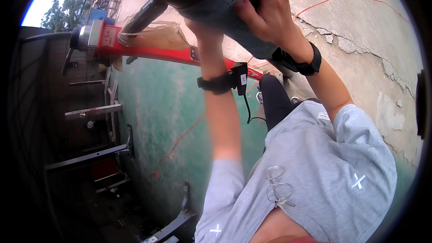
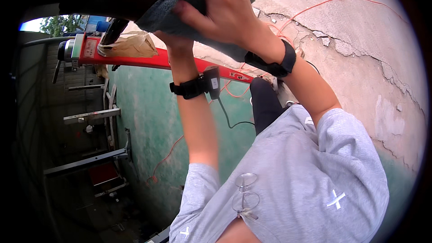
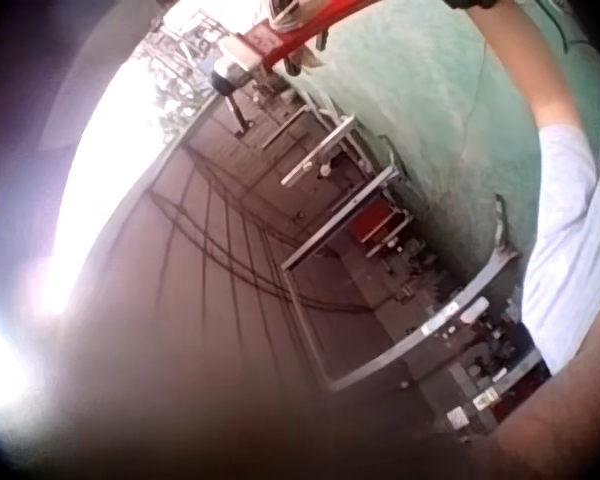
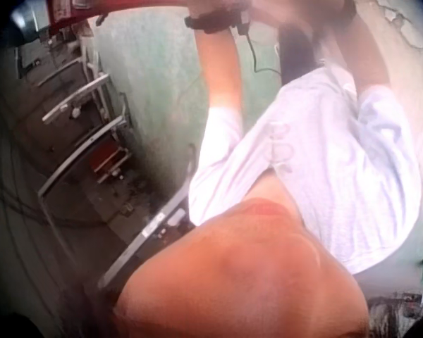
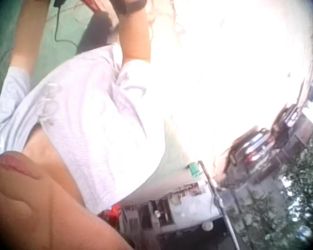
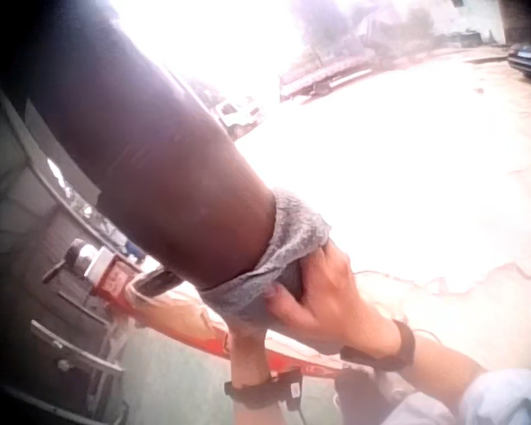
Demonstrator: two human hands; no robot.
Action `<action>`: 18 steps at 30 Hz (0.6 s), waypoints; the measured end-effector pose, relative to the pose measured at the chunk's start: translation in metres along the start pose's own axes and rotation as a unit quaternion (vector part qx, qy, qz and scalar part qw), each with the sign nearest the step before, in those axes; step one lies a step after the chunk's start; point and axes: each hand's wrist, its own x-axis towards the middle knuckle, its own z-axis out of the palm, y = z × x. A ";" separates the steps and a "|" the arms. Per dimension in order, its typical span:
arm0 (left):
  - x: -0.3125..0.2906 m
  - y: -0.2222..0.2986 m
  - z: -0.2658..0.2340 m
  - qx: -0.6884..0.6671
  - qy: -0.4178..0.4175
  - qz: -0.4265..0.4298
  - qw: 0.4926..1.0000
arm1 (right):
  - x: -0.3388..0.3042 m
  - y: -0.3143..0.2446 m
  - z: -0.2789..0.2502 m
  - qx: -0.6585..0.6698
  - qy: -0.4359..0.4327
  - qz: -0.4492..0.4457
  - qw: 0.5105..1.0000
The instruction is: The person wipes a red metal pole and a vertical black pipe with a grey cloth. They then move to a white metal pillar and wipe its surface with the same cloth.
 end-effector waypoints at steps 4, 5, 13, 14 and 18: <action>-0.021 -0.009 -0.007 -0.049 -0.017 -0.025 0.998 | -0.011 0.001 0.006 0.061 0.024 0.044 0.997; -0.022 -0.011 -0.005 -0.090 -0.025 -0.037 0.995 | -0.011 0.007 0.004 0.060 0.025 0.045 0.997; -0.122 -0.029 0.039 -0.046 0.138 -0.130 0.981 | -0.134 0.076 -0.009 0.034 -0.046 0.189 0.980; -0.124 -0.031 0.042 -0.093 0.134 -0.171 0.972 | -0.161 0.085 -0.010 0.034 -0.046 0.232 0.971; -0.177 -0.033 0.055 0.104 0.101 -0.155 0.977 | -0.224 0.089 -0.010 -0.018 -0.044 0.299 0.953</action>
